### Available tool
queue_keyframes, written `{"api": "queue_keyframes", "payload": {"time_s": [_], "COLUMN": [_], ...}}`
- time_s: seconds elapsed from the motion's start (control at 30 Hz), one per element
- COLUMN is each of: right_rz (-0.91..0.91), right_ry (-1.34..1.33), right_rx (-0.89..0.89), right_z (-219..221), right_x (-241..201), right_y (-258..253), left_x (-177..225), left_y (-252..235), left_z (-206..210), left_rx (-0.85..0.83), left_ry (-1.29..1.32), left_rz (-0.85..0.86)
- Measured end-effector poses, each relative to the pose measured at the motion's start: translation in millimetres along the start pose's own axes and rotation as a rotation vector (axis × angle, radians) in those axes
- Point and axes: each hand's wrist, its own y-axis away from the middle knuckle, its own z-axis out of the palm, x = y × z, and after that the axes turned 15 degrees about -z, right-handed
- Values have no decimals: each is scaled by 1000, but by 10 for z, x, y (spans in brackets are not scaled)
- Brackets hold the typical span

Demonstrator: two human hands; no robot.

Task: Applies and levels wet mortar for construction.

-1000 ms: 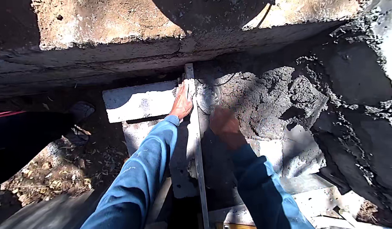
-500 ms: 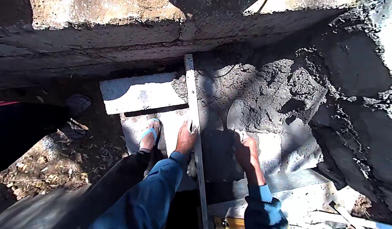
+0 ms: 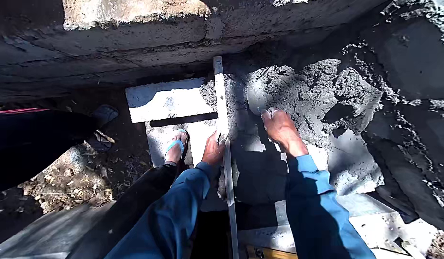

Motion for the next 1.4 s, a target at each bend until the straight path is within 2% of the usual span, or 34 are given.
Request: {"api": "queue_keyframes", "payload": {"time_s": [0.07, 0.17, 0.33, 0.6, 0.7, 0.77, 0.83, 0.87, 0.97, 1.03, 1.23, 1.4], "right_rz": [14, -10, -42, 94, 101, 112, 95, 112, 221, 219, 234, 237], "right_ry": [94, 143, 123, 197, 203, 167, 145, 92, -4, 4, -46, -105], "right_rx": [-156, -253, -159, -321, -417, -267, 32, 115, 65, 24, 11, -177], "right_z": [-22, 152, 411, 702, 559, 237, -138, -303, -446, -358, -58, 433], "right_x": [-196, -266, -230, -251, -162, 13, 332, 513, 871, 837, 706, 634], "right_y": [-297, -305, 125, 449, 798, 1207, 1491, 1507, 1229, 1049, 1021, 1053], "left_x": [9, -33, -10, -33, -36, -25, -96, -149, -268, -312, -361, -332], "left_y": [-30, -22, 4, -25, -21, -37, -10, 37, 266, 335, 359, 371], "left_z": [-2, 21, -5, -3, -24, -22, -10, 5, 120, 186, 259, 235], "left_rx": [18, 24, 14, 9, -1, -8, -22, -24, -30, -19, 9, 12], "left_ry": [-1, 7, 22, -29, -46, -38, -23, -10, 27, 46, 6, -50], "left_rz": [15, 22, 25, 37, 22, 30, 22, 10, -23, -10, -24, -14]}}
